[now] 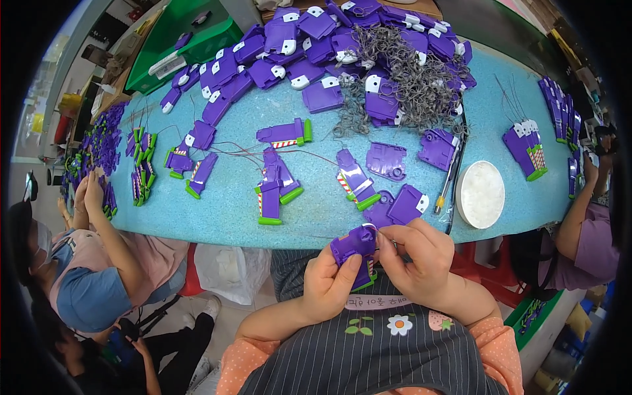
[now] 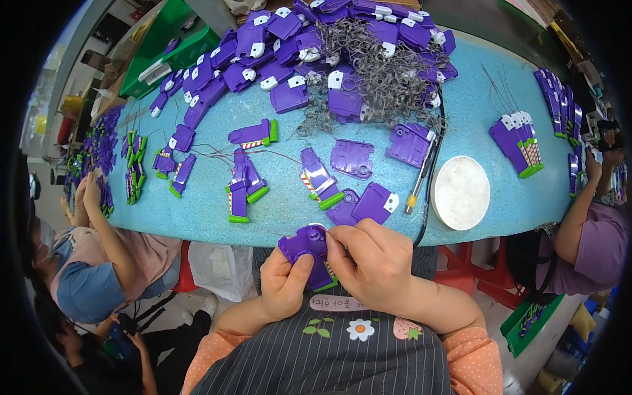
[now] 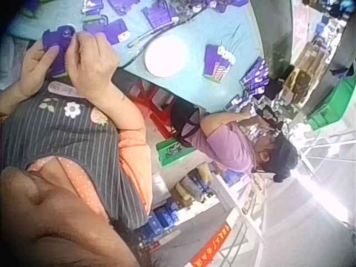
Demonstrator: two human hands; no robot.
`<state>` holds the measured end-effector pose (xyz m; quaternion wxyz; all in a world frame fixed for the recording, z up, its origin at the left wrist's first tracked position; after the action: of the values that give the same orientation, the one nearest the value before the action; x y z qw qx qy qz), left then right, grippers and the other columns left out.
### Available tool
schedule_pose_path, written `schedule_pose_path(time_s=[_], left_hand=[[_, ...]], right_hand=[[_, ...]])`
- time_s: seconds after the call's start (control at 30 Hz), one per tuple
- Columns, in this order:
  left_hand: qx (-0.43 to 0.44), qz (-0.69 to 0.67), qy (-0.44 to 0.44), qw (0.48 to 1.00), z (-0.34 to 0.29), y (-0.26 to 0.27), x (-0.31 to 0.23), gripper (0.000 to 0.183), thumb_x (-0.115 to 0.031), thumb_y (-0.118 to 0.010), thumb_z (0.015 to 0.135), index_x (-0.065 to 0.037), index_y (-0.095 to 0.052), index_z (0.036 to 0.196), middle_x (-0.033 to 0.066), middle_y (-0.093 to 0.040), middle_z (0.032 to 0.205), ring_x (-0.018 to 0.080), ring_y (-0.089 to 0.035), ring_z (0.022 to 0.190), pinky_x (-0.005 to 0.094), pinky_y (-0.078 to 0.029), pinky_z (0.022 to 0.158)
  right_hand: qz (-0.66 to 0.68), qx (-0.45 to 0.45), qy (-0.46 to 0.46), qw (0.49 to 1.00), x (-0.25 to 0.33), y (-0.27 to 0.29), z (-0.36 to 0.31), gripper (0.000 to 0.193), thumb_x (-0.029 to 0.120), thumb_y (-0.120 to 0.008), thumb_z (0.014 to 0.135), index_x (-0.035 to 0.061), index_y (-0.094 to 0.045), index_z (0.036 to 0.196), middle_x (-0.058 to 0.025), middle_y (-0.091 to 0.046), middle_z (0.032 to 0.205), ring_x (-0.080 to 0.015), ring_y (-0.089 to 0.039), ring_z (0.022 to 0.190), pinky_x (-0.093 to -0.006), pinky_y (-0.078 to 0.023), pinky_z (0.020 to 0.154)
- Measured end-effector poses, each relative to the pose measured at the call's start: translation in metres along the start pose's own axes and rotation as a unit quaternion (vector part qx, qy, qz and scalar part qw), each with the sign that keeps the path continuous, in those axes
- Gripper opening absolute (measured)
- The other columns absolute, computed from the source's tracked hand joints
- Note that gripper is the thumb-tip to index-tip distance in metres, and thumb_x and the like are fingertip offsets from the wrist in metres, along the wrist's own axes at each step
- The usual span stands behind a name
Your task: The person assembles toy components by picking up plastic casing pieces, inserting wire loops into them, and snapping the plastic parts together by hand.
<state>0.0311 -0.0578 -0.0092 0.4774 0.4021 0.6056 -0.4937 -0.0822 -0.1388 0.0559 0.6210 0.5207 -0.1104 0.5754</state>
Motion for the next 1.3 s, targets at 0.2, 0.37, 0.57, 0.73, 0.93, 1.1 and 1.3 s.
schedule_pose_path(time_s=[0.2, 0.37, 0.57, 0.73, 0.93, 1.1, 1.3], left_hand=[[0.024, 0.237, -0.093, 0.967, 0.001, -0.007, -0.016, 0.030, -0.003, -0.053, 0.089, 0.009, -0.048, 0.116, 0.0169, -0.065, 0.089, 0.0211, -0.067, 0.078, 0.0294, -0.051, 0.067], [0.120, 0.329, -0.140, 0.926, 0.008, -0.018, -0.027, 0.031, -0.001, -0.056, 0.084, 0.007, -0.049, 0.112, 0.0208, -0.063, 0.087, 0.0324, -0.065, 0.073, 0.0364, -0.051, 0.061], [0.209, -0.154, 0.123, 0.958, 0.006, -0.028, -0.017, 0.031, -0.012, -0.044, 0.095, 0.001, -0.037, 0.123, 0.0168, -0.060, 0.110, 0.0223, -0.064, 0.092, 0.0305, -0.050, 0.080], [-0.004, -0.107, 0.063, 0.992, 0.020, -0.002, -0.016, 0.032, -0.011, -0.046, 0.095, 0.002, -0.041, 0.124, 0.0162, -0.058, 0.114, 0.0186, -0.063, 0.092, 0.0303, -0.050, 0.082], [-0.044, 0.383, -0.244, 0.890, 0.011, -0.014, -0.047, 0.029, 0.000, -0.059, 0.082, 0.008, -0.053, 0.109, 0.0202, -0.064, 0.086, 0.0302, -0.064, 0.064, 0.0317, -0.050, 0.056], [-0.043, 0.154, -0.107, 0.981, 0.014, -0.001, -0.028, 0.025, -0.002, -0.052, 0.090, 0.009, -0.050, 0.113, 0.0126, -0.064, 0.093, 0.0094, -0.060, 0.074, 0.0240, -0.049, 0.066], [-0.040, 0.021, -0.055, 0.997, 0.010, 0.000, -0.006, 0.031, -0.006, -0.043, 0.095, 0.007, -0.041, 0.123, 0.0129, -0.059, 0.110, 0.0127, -0.056, 0.097, 0.0254, -0.044, 0.085]], right_hand=[[0.042, 0.032, 0.000, 0.999, 0.000, 0.000, 0.003, 0.022, 0.006, -0.070, 0.073, -0.0015, -0.058, 0.090, -0.0094, -0.052, 0.068, -0.0225, -0.054, 0.055, -0.0309, -0.041, 0.046], [0.302, 0.264, -0.185, 0.897, -0.040, -0.028, -0.001, 0.013, 0.013, -0.051, 0.091, 0.0015, -0.051, 0.085, -0.0069, -0.053, 0.081, -0.0155, -0.051, 0.071, -0.0263, -0.042, 0.066], [0.400, -0.016, -0.317, 0.860, -0.081, -0.007, 0.037, 0.009, 0.012, -0.054, 0.090, 0.0041, -0.053, 0.095, 0.0023, -0.049, 0.075, -0.0021, -0.038, 0.059, -0.0173, -0.030, 0.052], [0.312, 0.162, -0.212, 0.912, -0.037, -0.025, -0.002, 0.028, 0.010, -0.063, 0.085, 0.0012, -0.056, 0.110, -0.0072, -0.059, 0.095, -0.0112, -0.057, 0.080, -0.0223, -0.044, 0.063], [0.217, 0.094, -0.115, 0.965, -0.019, -0.017, -0.002, 0.024, 0.001, -0.058, 0.082, -0.0047, -0.059, 0.106, -0.0188, -0.059, 0.110, -0.0254, -0.062, 0.092, -0.0319, -0.050, 0.071], [0.181, 0.092, -0.066, 0.977, -0.014, -0.020, -0.004, 0.022, -0.001, -0.055, 0.083, -0.0054, -0.058, 0.105, -0.0202, -0.060, 0.105, -0.0285, -0.062, 0.089, -0.0329, -0.050, 0.071], [0.321, 0.078, -0.210, 0.920, -0.028, -0.041, -0.014, 0.014, 0.005, -0.056, 0.088, -0.0025, -0.056, 0.100, -0.0071, -0.057, 0.086, -0.0127, -0.054, 0.074, -0.0229, -0.043, 0.065]])
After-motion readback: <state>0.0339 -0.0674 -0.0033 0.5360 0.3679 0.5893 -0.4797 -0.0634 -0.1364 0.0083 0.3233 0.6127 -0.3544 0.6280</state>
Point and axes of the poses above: each hand's wrist, its own z-axis towards the middle knuckle, its own y-axis out of the back of the hand, x = y × z, the point moved 7 cm from there along z, towards the middle knuckle
